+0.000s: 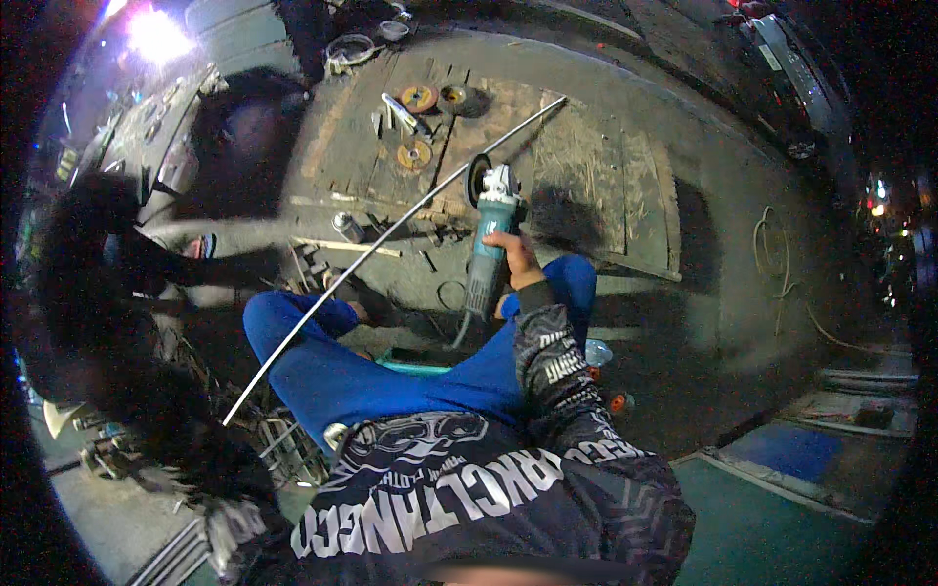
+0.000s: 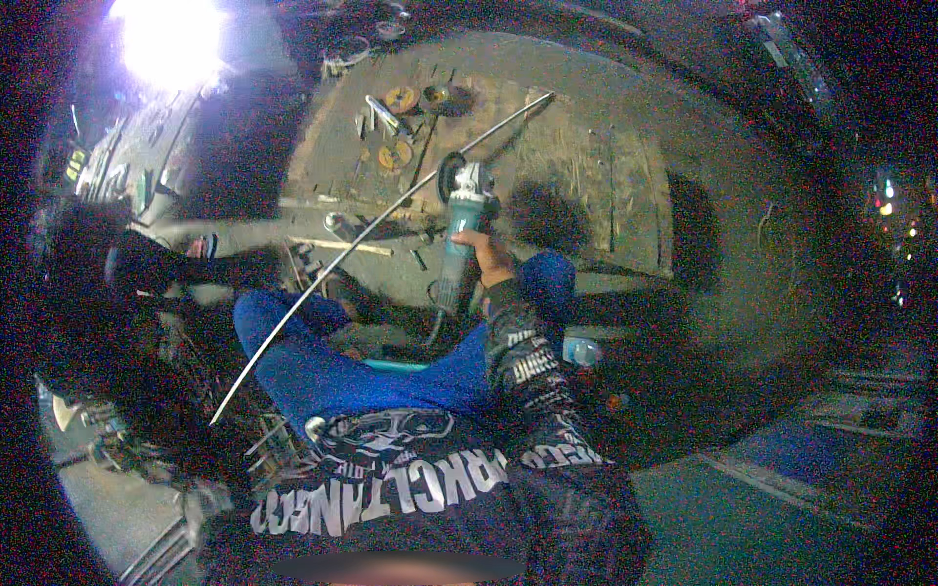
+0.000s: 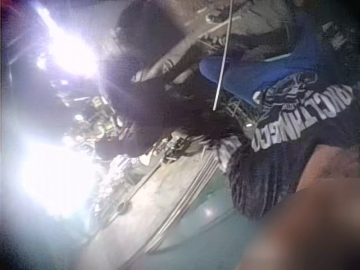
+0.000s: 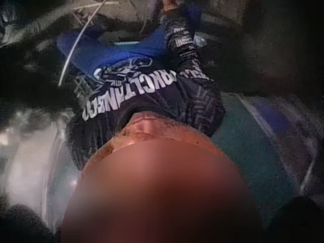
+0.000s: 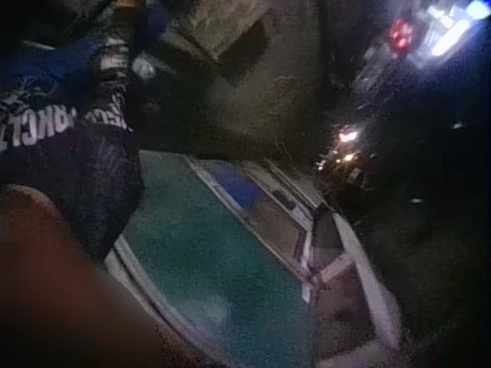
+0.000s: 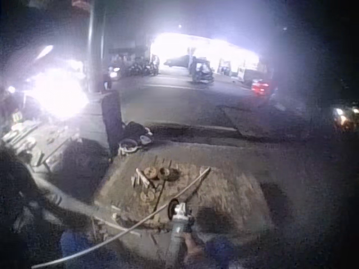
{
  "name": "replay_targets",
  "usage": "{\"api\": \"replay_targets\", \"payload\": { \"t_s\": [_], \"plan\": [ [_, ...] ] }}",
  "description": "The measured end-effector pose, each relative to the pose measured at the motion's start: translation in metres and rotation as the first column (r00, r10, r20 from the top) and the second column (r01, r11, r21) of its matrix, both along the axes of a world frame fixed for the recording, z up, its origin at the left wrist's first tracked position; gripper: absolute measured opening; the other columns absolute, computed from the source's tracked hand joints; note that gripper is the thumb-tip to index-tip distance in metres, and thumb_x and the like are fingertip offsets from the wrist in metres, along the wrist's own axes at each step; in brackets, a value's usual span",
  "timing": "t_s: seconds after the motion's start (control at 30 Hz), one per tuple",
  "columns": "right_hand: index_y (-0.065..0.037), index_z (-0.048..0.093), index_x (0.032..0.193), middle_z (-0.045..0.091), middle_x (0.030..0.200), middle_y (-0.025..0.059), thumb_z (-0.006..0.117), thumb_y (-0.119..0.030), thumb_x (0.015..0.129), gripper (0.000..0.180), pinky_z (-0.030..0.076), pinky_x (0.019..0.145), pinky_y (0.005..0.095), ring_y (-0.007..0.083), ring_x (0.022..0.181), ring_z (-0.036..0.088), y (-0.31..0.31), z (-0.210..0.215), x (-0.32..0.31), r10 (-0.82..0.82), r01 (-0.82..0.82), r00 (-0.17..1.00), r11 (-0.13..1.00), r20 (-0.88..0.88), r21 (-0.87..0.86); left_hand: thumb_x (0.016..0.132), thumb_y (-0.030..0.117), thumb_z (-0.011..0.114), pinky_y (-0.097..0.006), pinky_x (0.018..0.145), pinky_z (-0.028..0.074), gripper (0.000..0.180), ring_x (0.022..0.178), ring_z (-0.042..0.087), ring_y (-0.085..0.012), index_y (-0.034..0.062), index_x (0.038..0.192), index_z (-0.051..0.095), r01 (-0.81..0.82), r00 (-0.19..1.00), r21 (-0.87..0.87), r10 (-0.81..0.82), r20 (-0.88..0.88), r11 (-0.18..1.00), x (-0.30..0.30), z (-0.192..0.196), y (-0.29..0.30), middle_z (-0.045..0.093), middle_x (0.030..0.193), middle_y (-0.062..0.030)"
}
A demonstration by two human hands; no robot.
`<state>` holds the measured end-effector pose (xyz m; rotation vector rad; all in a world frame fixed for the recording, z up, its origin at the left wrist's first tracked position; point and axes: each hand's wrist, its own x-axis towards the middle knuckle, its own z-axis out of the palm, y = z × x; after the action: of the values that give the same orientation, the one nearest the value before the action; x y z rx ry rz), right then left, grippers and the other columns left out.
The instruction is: The person sits on a low stool and uses an angle grinder to smooth a long metal rod held between their legs. They repeatedly move the grinder along the rod's length, generating sparks, and occasionally reposition the rod to continue grinding.
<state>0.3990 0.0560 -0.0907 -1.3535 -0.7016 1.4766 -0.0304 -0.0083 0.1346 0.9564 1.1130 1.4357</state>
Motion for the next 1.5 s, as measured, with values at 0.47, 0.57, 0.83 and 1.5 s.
{"api": "replay_targets", "payload": {
  "t_s": [0.47, 0.57, 0.83, 1.5],
  "plan": [
    [0.000, 0.067, 0.101, 0.069, 0.089, 0.0104, 0.068, -0.025, 0.074, 0.037, 0.052, 0.079, 0.0359, 0.0233, 0.080, 0.066, 0.019, 0.010, -0.020, -0.042, 0.045, 0.994, 0.999, -0.103, 0.022, 0.098, 0.027, 0.053, -0.035, 0.081, 0.051, 0.031, 0.088, 0.064, -0.0206, 0.0097, 0.121, 0.064, -0.063, 0.873, -0.414, -0.151, -0.464, 0.908, 0.040, -0.084, -0.182, 0.067, 0.102, -0.0085],
    [-0.007, 0.068, 0.089, 0.066, 0.084, 0.0053, 0.074, -0.026, 0.069, 0.029, 0.052, 0.074, 0.0353, 0.0219, 0.077, 0.065, 0.022, 0.009, -0.024, -0.022, 0.036, 0.988, 0.995, -0.150, 0.090, 0.098, 0.026, 0.053, -0.035, 0.081, 0.051, 0.031, 0.089, 0.064, -0.0206, 0.0089, 0.122, 0.063, -0.053, 0.857, -0.383, -0.155, -0.492, 0.922, 0.032, -0.080, -0.178, 0.067, 0.104, -0.0090],
    [-0.007, 0.067, 0.087, 0.068, 0.084, 0.0065, 0.071, -0.025, 0.073, 0.023, 0.054, 0.076, 0.0373, 0.0230, 0.078, 0.067, 0.009, 0.033, -0.021, -0.011, 0.026, 0.978, 0.997, -0.206, 0.069, 0.097, 0.024, 0.056, -0.033, 0.082, 0.051, 0.032, 0.092, 0.063, -0.0207, 0.0068, 0.123, 0.062, 0.017, 0.795, -0.141, -0.099, -0.598, 0.990, 0.013, -0.005, -0.104, 0.066, 0.108, -0.0101],
    [-0.005, 0.071, 0.086, 0.071, 0.086, 0.0057, 0.073, -0.024, 0.077, 0.021, 0.050, 0.083, 0.0333, 0.0169, 0.085, 0.065, 0.011, 0.067, -0.078, -0.011, 0.087, 0.979, 0.926, -0.204, 0.368, 0.087, 0.019, 0.071, -0.037, 0.078, 0.054, 0.037, 0.086, 0.065, -0.0223, -0.0031, 0.114, 0.059, 0.810, 0.358, 0.027, -0.458, -0.814, 0.586, 0.168, -0.068, 0.075, 0.066, 0.098, -0.0092]
  ]
}}
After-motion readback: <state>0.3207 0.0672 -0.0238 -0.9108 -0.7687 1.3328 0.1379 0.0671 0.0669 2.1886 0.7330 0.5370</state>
